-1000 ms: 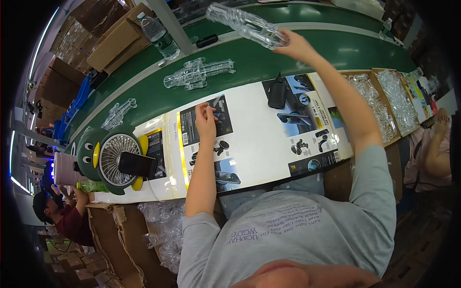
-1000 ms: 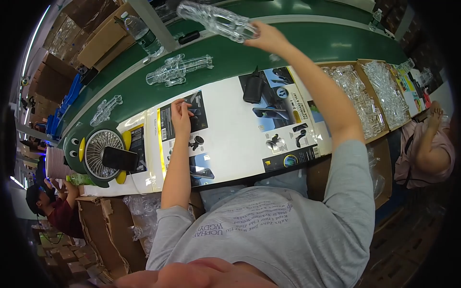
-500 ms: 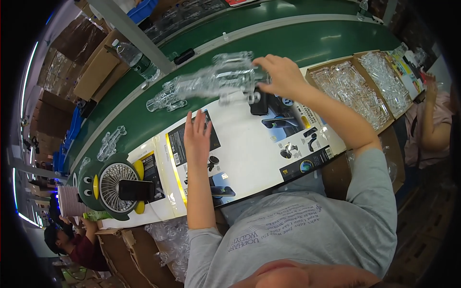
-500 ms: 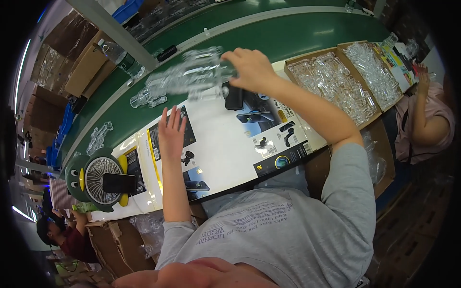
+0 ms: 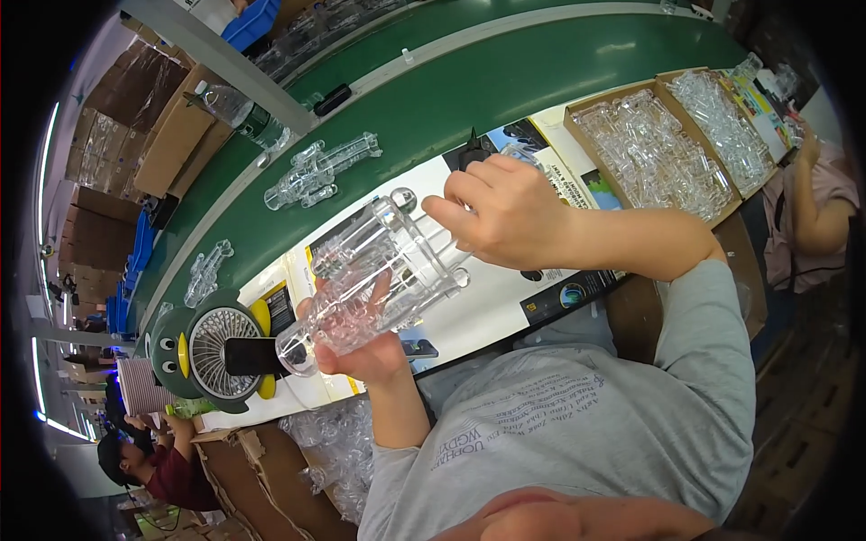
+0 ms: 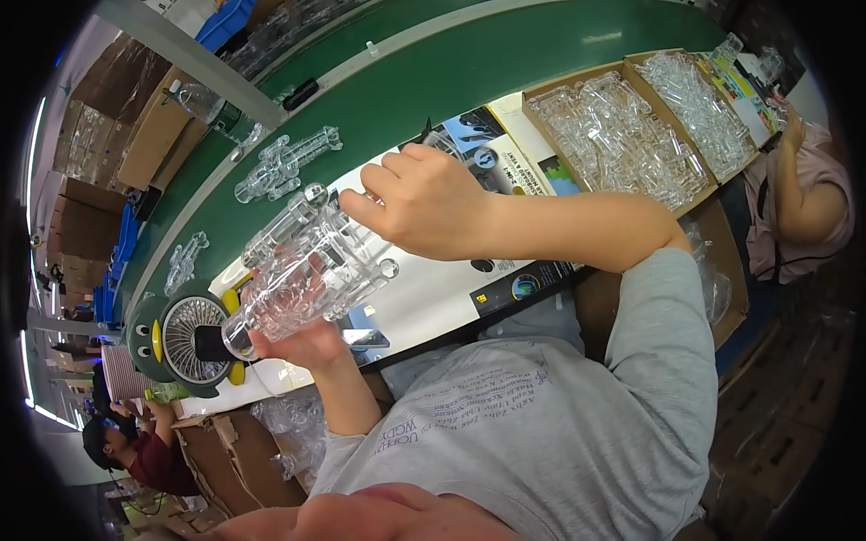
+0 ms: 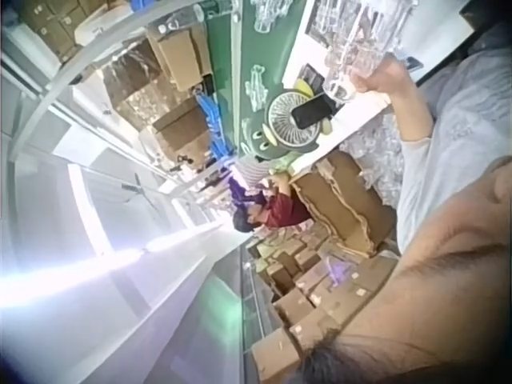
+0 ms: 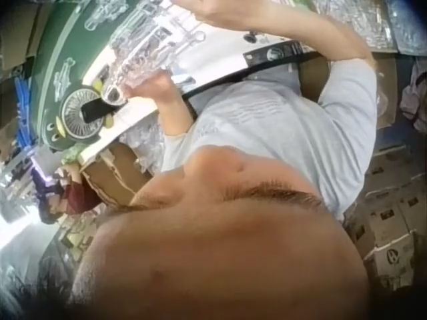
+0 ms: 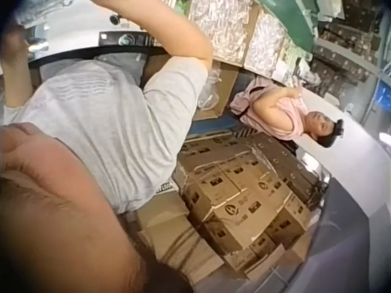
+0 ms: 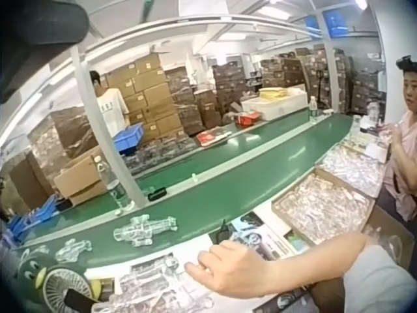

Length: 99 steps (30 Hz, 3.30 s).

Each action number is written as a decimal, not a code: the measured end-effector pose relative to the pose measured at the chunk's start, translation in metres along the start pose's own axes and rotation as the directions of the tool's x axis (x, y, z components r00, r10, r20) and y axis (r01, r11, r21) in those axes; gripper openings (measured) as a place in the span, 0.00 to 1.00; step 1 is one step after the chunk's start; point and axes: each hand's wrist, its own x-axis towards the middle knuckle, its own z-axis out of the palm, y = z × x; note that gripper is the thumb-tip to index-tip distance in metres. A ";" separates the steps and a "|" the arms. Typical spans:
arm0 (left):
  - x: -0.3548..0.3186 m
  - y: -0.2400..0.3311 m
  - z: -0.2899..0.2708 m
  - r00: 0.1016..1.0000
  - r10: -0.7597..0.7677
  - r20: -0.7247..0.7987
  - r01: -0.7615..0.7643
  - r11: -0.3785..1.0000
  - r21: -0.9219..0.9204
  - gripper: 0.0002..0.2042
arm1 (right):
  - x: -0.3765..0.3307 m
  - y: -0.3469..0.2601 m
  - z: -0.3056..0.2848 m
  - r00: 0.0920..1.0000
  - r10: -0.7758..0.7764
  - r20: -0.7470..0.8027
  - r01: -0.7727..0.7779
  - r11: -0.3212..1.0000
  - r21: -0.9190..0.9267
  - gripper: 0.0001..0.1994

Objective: Assembling plastic components and dispensing liquid from a squeeze bottle on a production line.

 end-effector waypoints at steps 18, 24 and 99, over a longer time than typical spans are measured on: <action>-0.004 0.054 0.015 0.836 0.482 0.262 -0.432 0.873 -0.226 0.31 | -0.016 -0.059 -0.014 0.957 -0.071 0.280 -0.095 0.839 0.536 0.21; -0.016 0.091 0.026 0.787 0.333 0.519 -0.240 0.941 -0.240 0.28 | -0.028 -0.094 -0.013 0.980 0.039 0.193 -0.150 0.781 0.606 0.15; 0.011 0.027 0.000 0.990 0.141 0.029 -0.137 0.871 0.472 0.32 | -0.043 -0.100 0.028 0.681 -0.443 0.583 -0.464 -0.877 -0.125 0.30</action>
